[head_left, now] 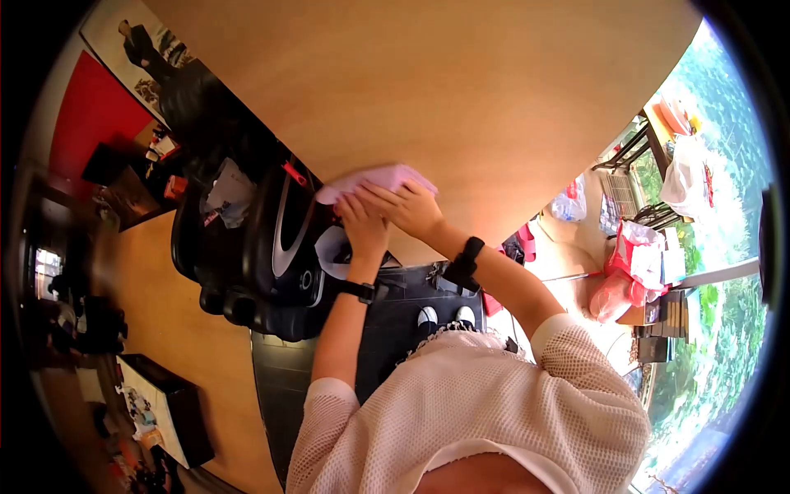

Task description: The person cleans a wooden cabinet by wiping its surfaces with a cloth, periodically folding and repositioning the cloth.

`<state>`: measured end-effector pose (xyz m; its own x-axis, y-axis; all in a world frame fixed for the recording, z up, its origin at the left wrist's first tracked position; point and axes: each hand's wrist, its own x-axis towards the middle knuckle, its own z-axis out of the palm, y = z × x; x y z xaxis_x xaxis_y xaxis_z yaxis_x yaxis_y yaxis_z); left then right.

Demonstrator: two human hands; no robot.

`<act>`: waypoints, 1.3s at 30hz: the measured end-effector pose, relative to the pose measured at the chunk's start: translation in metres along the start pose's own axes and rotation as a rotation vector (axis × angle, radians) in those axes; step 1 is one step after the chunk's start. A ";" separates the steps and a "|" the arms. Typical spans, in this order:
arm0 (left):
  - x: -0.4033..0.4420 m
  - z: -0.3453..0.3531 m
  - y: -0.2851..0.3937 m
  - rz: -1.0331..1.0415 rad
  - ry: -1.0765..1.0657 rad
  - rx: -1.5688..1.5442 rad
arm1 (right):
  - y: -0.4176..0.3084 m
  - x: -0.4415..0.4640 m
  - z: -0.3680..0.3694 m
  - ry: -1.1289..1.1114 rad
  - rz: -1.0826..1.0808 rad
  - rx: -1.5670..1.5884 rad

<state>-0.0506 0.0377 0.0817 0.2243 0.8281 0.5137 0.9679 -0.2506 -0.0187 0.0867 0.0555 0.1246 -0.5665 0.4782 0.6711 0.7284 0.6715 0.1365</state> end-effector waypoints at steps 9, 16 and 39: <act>0.021 -0.008 0.020 0.352 0.161 -0.152 | 0.036 -0.048 -0.023 0.145 0.205 -0.117; 0.127 -0.146 0.083 0.264 0.418 -0.189 | 0.080 0.060 -0.150 0.522 0.252 -0.278; 0.135 -0.123 0.197 0.362 0.466 -0.205 | 0.136 -0.034 -0.181 0.445 0.478 -0.243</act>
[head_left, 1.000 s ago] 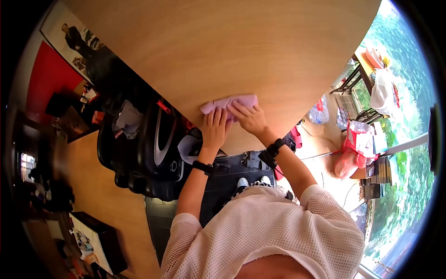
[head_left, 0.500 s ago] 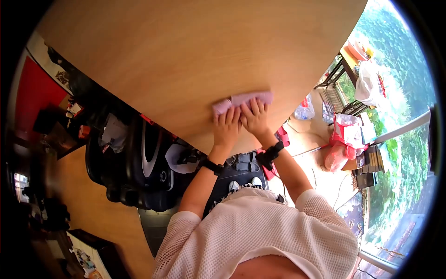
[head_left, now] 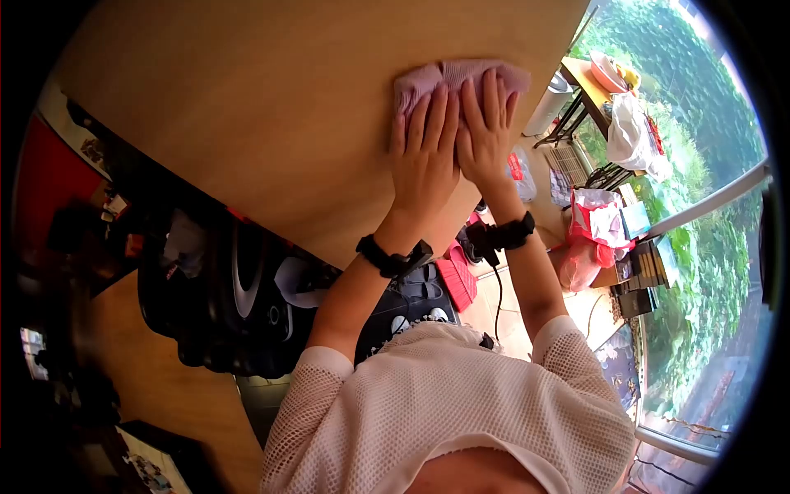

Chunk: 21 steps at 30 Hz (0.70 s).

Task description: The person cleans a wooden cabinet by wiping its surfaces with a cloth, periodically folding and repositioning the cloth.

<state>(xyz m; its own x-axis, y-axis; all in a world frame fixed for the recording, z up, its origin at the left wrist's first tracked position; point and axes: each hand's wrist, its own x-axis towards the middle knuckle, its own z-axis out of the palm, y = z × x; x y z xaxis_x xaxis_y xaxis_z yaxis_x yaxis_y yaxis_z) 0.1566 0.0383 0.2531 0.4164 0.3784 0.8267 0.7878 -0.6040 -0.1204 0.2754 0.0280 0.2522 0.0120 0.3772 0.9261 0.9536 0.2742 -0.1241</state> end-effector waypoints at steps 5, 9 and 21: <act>-0.009 0.042 0.018 0.016 0.048 0.054 | 0.028 -0.012 0.000 -0.013 -0.049 -0.019; -0.102 0.096 0.036 0.131 -0.111 -0.015 | 0.050 -0.145 0.036 -0.185 0.132 -0.087; -0.173 0.101 0.066 0.016 -0.537 -0.212 | 0.060 -0.219 0.020 -0.548 0.202 -0.040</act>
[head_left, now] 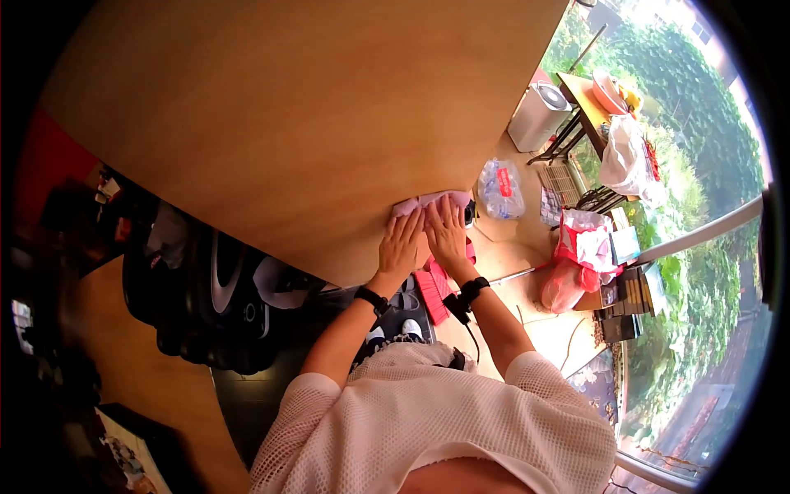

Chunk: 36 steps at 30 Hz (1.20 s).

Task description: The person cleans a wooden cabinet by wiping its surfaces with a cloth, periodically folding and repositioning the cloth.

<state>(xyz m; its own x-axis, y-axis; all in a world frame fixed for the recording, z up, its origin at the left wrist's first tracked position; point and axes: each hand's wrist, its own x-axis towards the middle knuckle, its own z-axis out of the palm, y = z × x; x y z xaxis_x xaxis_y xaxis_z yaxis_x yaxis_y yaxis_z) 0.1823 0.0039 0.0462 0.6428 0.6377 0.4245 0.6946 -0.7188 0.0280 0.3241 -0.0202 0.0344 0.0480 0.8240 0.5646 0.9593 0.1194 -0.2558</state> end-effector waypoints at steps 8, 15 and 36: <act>0.148 -0.181 0.024 0.076 0.527 0.130 | -0.022 0.181 -0.151 0.776 -0.158 0.087; 0.088 -0.071 0.008 0.036 0.398 0.071 | 0.029 0.111 -0.045 0.686 -0.334 -0.242; -0.079 -0.026 -0.099 -0.154 0.103 -0.073 | -0.076 0.046 0.061 0.013 -0.748 -0.226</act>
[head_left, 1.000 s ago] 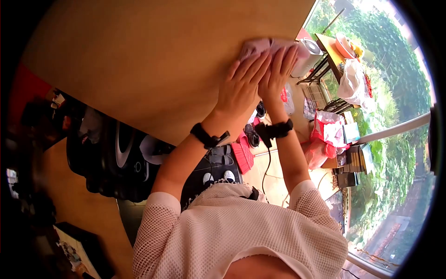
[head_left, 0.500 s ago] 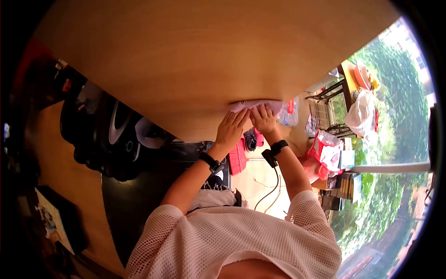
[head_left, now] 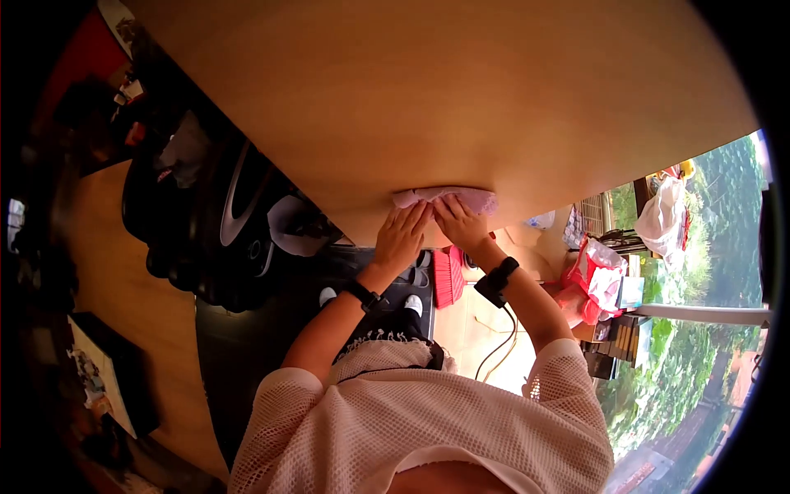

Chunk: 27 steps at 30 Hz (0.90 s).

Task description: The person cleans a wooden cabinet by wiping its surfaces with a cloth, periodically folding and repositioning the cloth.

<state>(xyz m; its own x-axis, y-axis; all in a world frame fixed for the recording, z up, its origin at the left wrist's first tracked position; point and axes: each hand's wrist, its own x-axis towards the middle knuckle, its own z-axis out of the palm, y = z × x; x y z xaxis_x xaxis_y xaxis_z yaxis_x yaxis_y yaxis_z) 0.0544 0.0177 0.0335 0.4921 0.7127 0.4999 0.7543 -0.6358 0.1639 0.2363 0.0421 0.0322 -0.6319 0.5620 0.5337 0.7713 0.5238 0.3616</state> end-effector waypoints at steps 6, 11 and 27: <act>-0.053 -0.065 -0.101 0.018 -0.075 0.130 | -0.104 0.102 0.012 0.204 0.222 0.169; -0.045 -0.131 -0.120 -0.174 0.123 -0.055 | -0.134 0.198 -0.037 0.180 0.161 0.296; -0.016 -0.131 -0.170 -0.187 0.060 -0.923 | -0.151 0.242 -0.040 0.521 0.475 -0.047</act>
<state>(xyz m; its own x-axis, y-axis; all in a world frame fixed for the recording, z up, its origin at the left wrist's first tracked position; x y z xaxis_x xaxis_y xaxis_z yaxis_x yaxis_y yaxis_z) -0.1386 0.0758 0.1094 0.3551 0.8268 0.4362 0.1635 -0.5143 0.8419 -0.0298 0.0733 0.1370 -0.1159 0.3373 0.9342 0.9645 0.2630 0.0247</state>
